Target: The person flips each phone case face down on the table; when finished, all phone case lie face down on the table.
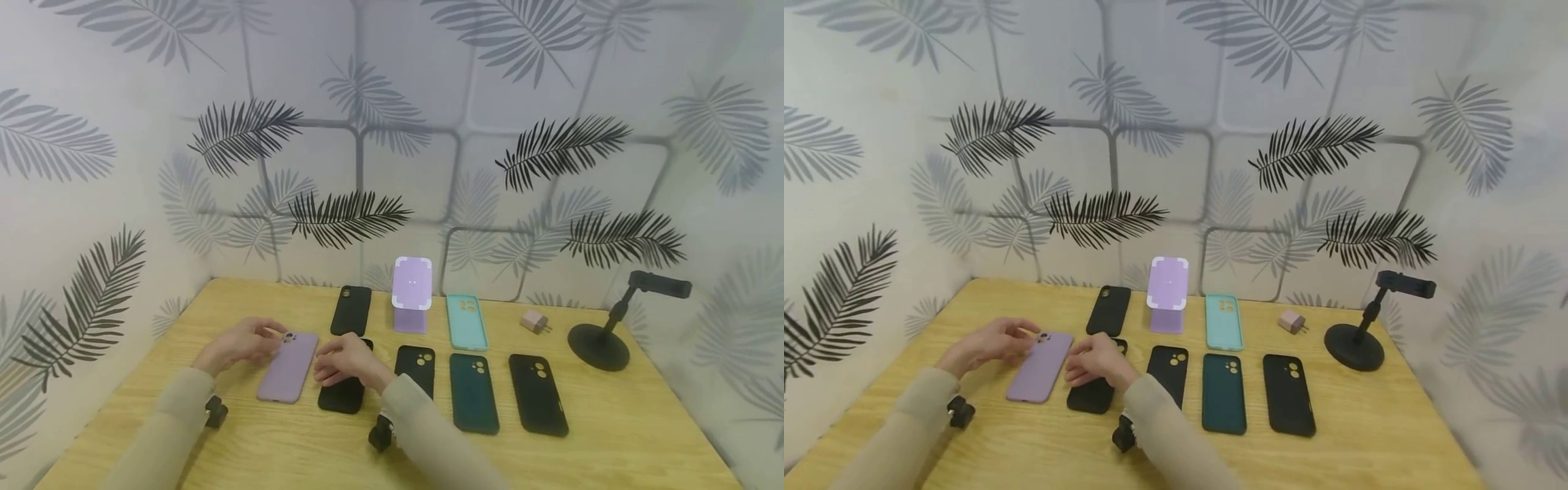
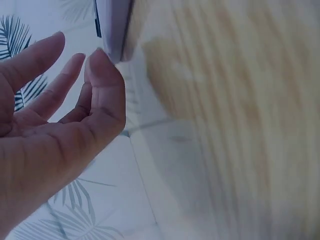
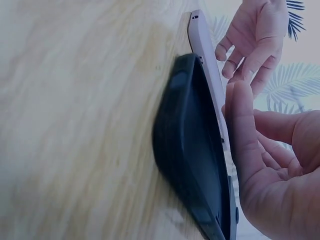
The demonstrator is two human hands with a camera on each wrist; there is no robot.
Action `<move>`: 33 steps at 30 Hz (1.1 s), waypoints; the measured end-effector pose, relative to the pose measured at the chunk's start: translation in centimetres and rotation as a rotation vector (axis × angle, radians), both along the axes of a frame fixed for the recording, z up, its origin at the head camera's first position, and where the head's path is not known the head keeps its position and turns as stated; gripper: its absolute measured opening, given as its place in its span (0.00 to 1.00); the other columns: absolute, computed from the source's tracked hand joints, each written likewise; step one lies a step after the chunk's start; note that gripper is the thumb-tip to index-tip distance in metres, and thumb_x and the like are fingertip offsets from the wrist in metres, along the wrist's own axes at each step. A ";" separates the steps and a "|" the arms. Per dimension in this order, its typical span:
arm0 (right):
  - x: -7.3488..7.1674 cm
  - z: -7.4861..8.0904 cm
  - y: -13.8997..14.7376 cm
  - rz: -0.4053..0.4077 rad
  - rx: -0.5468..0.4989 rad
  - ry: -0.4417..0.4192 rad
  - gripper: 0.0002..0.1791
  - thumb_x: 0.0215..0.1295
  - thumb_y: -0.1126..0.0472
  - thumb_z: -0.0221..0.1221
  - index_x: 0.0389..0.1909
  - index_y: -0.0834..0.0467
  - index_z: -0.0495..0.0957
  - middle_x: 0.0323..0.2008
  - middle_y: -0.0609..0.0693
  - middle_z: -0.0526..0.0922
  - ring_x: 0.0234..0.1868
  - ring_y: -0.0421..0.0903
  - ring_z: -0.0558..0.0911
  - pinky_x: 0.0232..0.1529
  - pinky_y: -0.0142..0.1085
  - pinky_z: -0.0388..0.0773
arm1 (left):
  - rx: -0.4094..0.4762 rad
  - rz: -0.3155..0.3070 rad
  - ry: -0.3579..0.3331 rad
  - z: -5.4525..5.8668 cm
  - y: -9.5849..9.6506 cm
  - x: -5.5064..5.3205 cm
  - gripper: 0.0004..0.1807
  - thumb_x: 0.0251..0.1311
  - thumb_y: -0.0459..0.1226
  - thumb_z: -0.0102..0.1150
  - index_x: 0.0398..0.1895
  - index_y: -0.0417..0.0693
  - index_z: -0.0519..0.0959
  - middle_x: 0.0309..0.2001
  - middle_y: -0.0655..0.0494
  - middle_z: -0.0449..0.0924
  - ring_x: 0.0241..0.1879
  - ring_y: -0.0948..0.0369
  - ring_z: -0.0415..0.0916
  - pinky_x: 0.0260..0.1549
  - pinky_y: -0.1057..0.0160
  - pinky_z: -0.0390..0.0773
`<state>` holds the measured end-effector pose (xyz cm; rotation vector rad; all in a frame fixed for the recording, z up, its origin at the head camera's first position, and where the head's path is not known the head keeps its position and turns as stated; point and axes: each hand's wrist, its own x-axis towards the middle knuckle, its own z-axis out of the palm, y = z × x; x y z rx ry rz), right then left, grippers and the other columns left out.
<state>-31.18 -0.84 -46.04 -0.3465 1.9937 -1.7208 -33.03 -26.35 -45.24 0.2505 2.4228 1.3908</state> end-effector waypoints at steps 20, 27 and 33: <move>0.7 0.9 6.5 0.017 0.122 0.077 0.15 0.67 0.67 0.59 0.52 0.69 0.78 0.42 0.61 0.84 0.34 0.47 0.85 0.38 0.42 0.86 | 0.171 -0.091 -0.008 0.8 6.9 1.6 0.27 0.66 0.34 0.59 0.65 0.32 0.68 0.57 0.30 0.74 0.49 0.47 0.80 0.47 0.52 0.84; 1.1 0.9 8.3 -0.021 0.161 0.131 0.18 0.66 0.67 0.60 0.55 0.68 0.78 0.49 0.60 0.82 0.44 0.52 0.85 0.44 0.43 0.85 | 0.169 -0.110 -0.015 0.9 8.4 2.2 0.24 0.67 0.29 0.55 0.65 0.30 0.67 0.60 0.29 0.72 0.51 0.46 0.80 0.48 0.52 0.83; 1.6 0.7 9.3 -0.022 0.213 0.146 0.18 0.66 0.66 0.60 0.56 0.69 0.77 0.51 0.61 0.81 0.44 0.52 0.85 0.44 0.42 0.85 | 0.129 -0.113 -0.009 0.6 9.0 2.7 0.24 0.67 0.27 0.53 0.66 0.31 0.67 0.61 0.29 0.71 0.56 0.43 0.76 0.47 0.52 0.84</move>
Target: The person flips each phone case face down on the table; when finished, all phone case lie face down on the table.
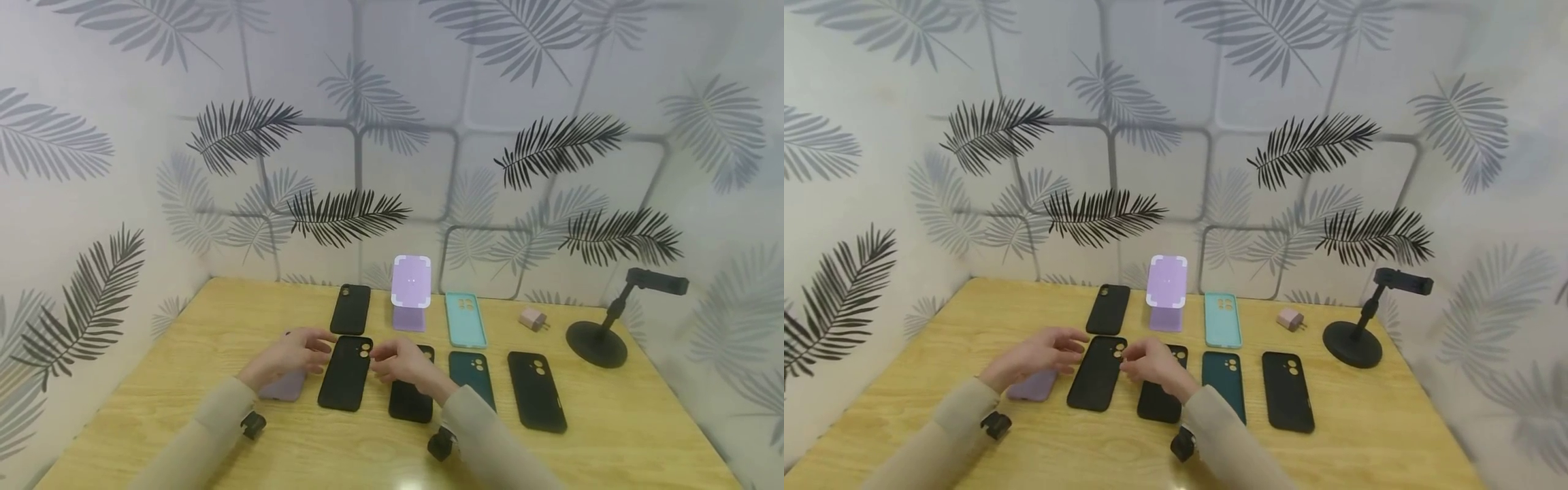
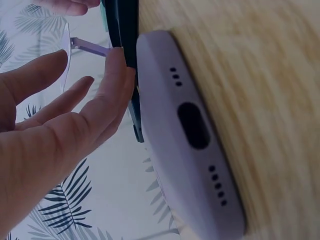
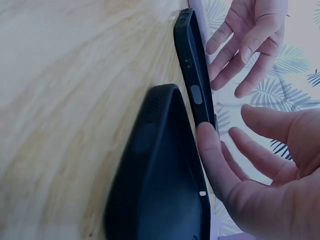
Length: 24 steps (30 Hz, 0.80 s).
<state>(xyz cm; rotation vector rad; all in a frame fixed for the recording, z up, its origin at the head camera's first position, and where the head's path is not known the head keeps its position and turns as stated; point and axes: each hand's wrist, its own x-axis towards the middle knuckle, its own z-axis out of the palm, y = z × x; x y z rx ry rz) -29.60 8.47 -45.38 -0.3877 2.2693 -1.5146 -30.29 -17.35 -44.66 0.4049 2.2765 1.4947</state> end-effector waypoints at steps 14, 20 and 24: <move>0.4 0.0 -0.1 0.036 -0.051 -0.081 0.21 0.68 0.67 0.58 0.59 0.73 0.74 0.52 0.65 0.81 0.48 0.58 0.85 0.48 0.46 0.84 | 0.033 0.137 -0.133 0.3 1.3 0.3 0.30 0.66 0.27 0.55 0.72 0.42 0.61 0.64 0.32 0.66 0.58 0.44 0.74 0.44 0.51 0.85; 0.3 -0.1 -0.4 0.027 -0.062 -0.097 0.19 0.70 0.67 0.56 0.59 0.72 0.74 0.53 0.66 0.81 0.50 0.57 0.85 0.48 0.45 0.84 | 0.100 0.195 -0.157 0.5 1.0 -0.1 0.36 0.66 0.28 0.57 0.75 0.43 0.54 0.63 0.33 0.66 0.49 0.50 0.80 0.45 0.53 0.84; 0.3 -0.3 -0.7 0.038 -0.055 -0.077 0.20 0.69 0.65 0.58 0.59 0.70 0.75 0.53 0.64 0.81 0.49 0.55 0.85 0.47 0.44 0.85 | 0.160 0.184 -0.189 0.5 1.1 -0.5 0.36 0.65 0.27 0.57 0.74 0.45 0.56 0.62 0.35 0.66 0.46 0.53 0.78 0.44 0.54 0.83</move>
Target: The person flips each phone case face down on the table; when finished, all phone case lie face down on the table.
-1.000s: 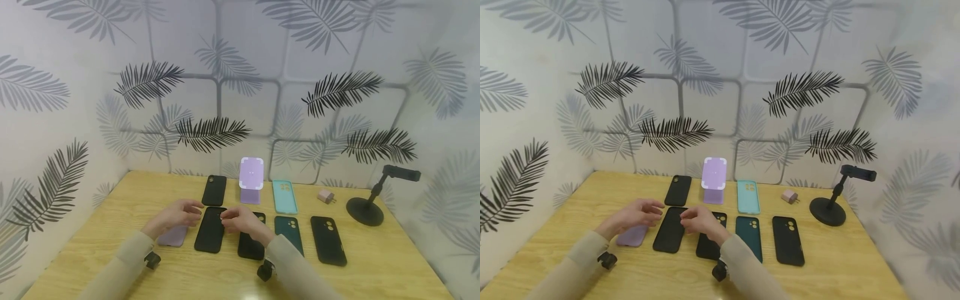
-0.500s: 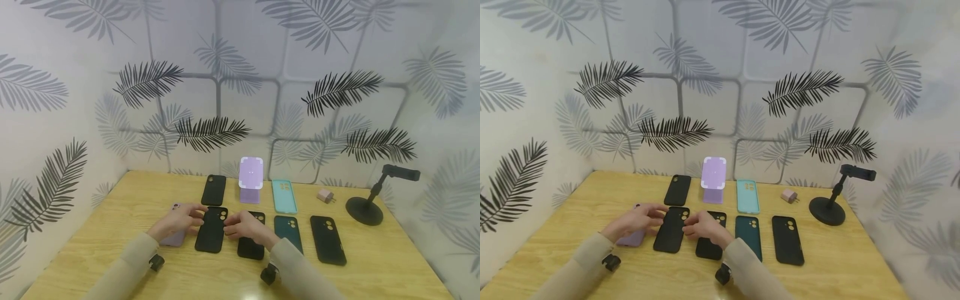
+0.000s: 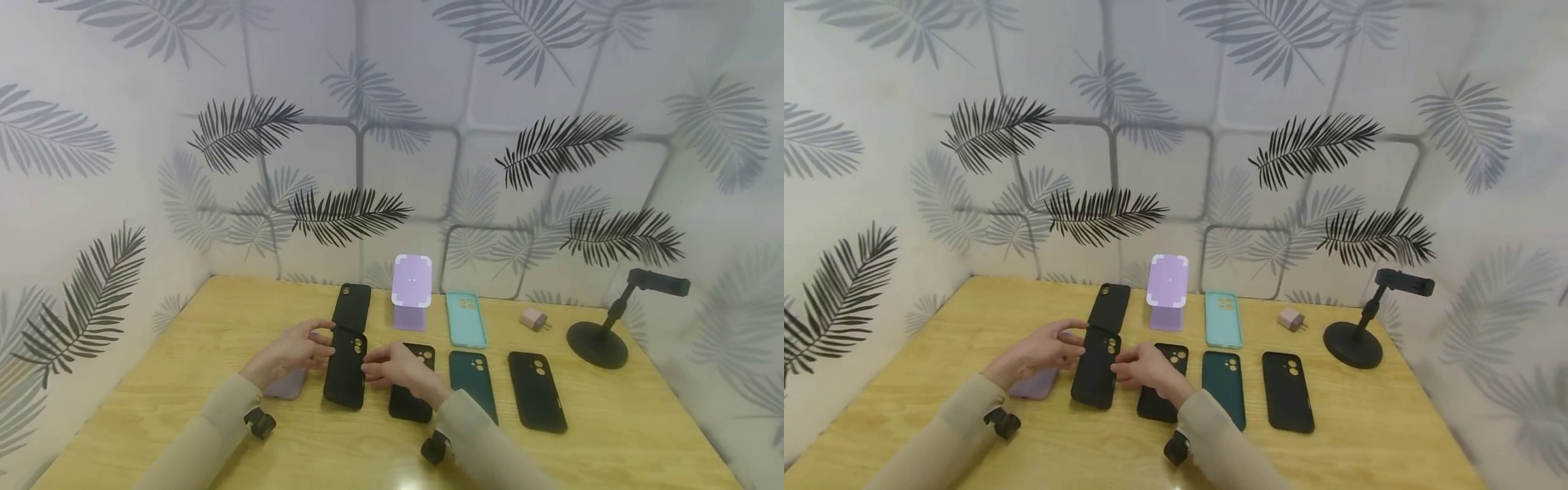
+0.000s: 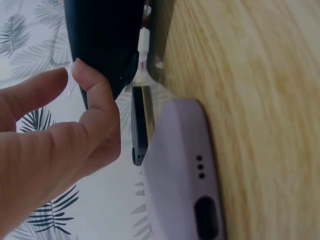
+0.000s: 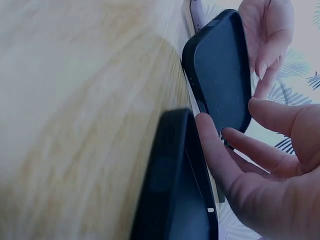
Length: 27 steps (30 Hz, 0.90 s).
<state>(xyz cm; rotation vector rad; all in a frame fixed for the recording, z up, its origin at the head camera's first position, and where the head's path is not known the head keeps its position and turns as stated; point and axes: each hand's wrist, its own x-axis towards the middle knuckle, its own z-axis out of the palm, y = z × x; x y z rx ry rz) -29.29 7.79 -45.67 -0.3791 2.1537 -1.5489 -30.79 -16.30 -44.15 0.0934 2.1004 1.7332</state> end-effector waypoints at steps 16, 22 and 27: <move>-0.3 -0.2 -1.6 0.115 -0.100 -0.060 0.30 0.72 0.50 0.56 0.66 0.66 0.69 0.59 0.61 0.79 0.55 0.56 0.82 0.50 0.45 0.84 | 0.115 -0.056 0.008 -0.2 0.1 -0.5 0.36 0.67 0.35 0.59 0.75 0.54 0.57 0.70 0.34 0.57 0.62 0.44 0.70 0.54 0.46 0.80; -0.3 -0.1 -1.8 0.137 -0.168 -0.079 0.33 0.72 0.47 0.55 0.68 0.66 0.67 0.62 0.63 0.75 0.58 0.59 0.80 0.53 0.48 0.82 | 0.129 -0.081 0.015 -0.4 0.2 -0.4 0.37 0.69 0.36 0.57 0.77 0.53 0.53 0.71 0.32 0.54 0.66 0.38 0.65 0.52 0.40 0.79; -0.1 -0.3 -1.9 0.141 -0.182 -0.097 0.32 0.72 0.47 0.55 0.69 0.64 0.65 0.62 0.63 0.75 0.58 0.57 0.80 0.54 0.49 0.81 | 0.121 -0.101 0.005 -0.9 0.4 -0.2 0.37 0.69 0.34 0.56 0.77 0.51 0.52 0.72 0.29 0.51 0.64 0.37 0.67 0.49 0.43 0.82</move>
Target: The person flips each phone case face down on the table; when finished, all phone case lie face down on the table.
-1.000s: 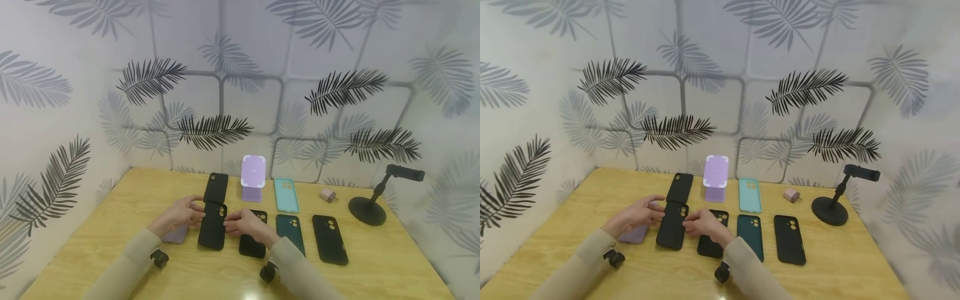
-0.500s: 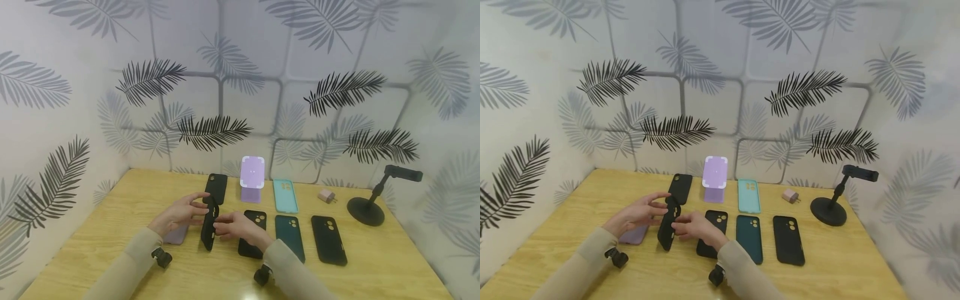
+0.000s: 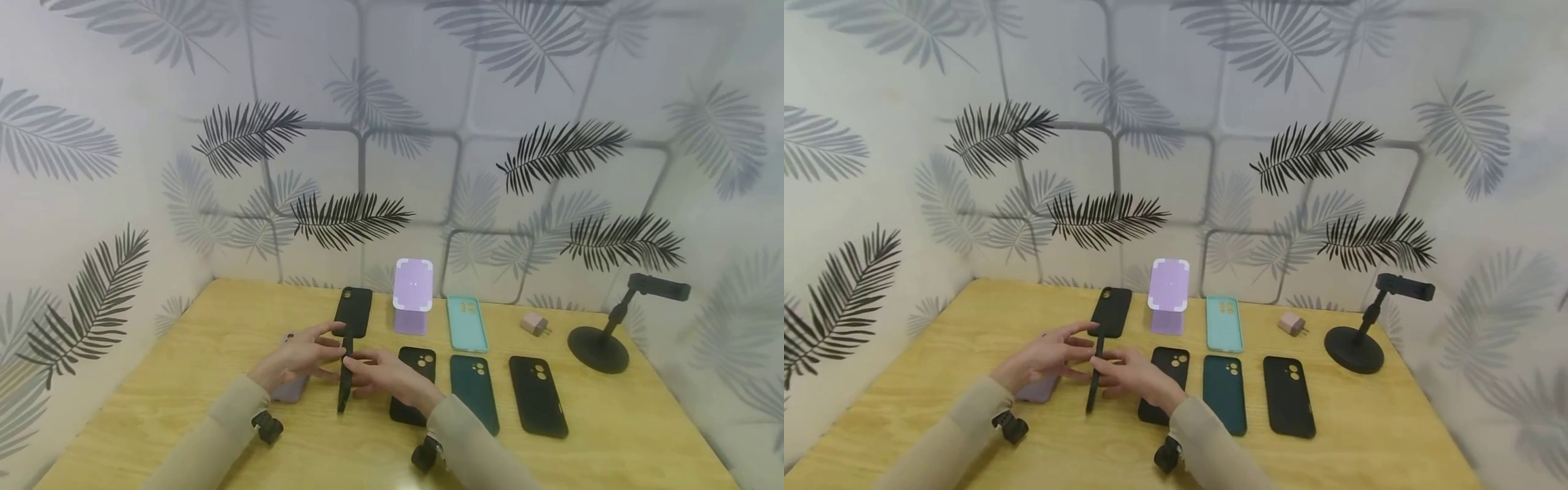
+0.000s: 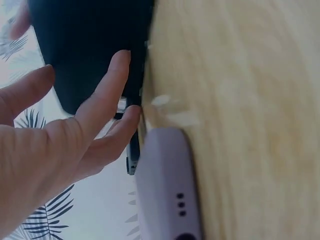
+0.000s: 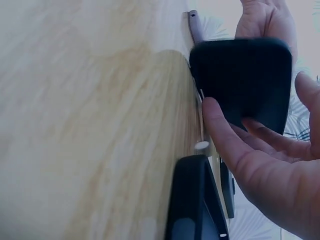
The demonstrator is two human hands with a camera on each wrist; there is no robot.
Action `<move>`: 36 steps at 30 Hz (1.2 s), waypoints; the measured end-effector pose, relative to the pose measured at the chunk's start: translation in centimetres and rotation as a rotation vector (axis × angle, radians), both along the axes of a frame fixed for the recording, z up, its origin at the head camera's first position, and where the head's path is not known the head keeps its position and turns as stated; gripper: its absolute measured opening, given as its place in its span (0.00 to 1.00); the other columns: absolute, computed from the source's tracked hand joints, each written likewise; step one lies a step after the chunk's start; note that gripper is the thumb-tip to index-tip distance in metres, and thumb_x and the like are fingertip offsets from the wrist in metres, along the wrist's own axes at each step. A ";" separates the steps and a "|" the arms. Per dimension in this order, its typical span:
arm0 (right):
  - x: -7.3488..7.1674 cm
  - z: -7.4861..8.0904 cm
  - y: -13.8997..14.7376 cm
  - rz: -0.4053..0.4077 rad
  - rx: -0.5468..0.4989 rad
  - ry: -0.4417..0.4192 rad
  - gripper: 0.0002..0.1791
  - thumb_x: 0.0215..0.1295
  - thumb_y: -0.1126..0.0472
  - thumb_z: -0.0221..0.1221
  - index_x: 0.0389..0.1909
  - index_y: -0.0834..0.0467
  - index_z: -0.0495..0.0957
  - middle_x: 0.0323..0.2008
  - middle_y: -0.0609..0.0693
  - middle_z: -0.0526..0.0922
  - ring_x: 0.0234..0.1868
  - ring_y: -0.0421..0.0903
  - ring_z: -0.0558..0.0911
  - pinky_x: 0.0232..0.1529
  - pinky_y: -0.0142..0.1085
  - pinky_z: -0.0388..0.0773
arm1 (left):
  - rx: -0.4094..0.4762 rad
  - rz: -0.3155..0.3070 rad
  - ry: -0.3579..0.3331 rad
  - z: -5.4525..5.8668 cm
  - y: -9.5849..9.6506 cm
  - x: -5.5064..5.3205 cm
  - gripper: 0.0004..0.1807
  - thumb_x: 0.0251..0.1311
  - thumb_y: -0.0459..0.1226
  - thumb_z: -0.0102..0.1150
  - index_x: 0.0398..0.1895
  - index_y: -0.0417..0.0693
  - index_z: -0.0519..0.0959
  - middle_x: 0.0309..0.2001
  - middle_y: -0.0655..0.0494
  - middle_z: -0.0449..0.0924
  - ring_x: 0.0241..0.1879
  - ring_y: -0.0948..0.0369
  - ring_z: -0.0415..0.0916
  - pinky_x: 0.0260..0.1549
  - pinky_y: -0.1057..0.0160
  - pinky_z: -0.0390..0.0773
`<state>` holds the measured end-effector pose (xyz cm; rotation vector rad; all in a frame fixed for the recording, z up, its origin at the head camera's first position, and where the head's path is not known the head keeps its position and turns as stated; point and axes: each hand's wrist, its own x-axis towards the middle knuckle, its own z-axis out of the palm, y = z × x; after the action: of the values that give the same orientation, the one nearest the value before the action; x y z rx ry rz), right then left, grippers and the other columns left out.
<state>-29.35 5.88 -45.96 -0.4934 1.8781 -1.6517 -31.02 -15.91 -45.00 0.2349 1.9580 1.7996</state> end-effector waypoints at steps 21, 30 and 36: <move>0.4 -0.6 1.4 -0.223 0.121 0.148 0.44 0.60 0.59 0.69 0.73 0.59 0.57 0.41 0.57 0.84 0.25 0.47 0.85 0.28 0.43 0.85 | -0.092 0.018 -0.016 0.1 0.0 0.3 0.35 0.66 0.29 0.56 0.75 0.43 0.57 0.70 0.30 0.57 0.64 0.38 0.67 0.47 0.46 0.83; 0.9 -0.5 1.8 -0.223 0.142 0.132 0.42 0.57 0.62 0.70 0.69 0.65 0.60 0.36 0.58 0.84 0.25 0.48 0.86 0.26 0.41 0.86 | -0.095 0.009 -0.016 0.1 -0.1 0.5 0.34 0.66 0.29 0.55 0.74 0.40 0.57 0.71 0.30 0.55 0.65 0.36 0.65 0.46 0.47 0.84; 1.0 -0.6 1.9 -0.202 0.183 0.112 0.41 0.58 0.64 0.69 0.69 0.68 0.60 0.35 0.57 0.84 0.23 0.47 0.86 0.24 0.39 0.85 | -0.106 -0.019 -0.007 0.0 -0.4 0.4 0.32 0.67 0.28 0.54 0.73 0.37 0.58 0.72 0.30 0.53 0.67 0.35 0.62 0.46 0.48 0.84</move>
<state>-28.31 7.79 -46.52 -0.3359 2.1996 -1.5837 -30.59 -16.33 -44.99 0.2110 2.0317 1.6770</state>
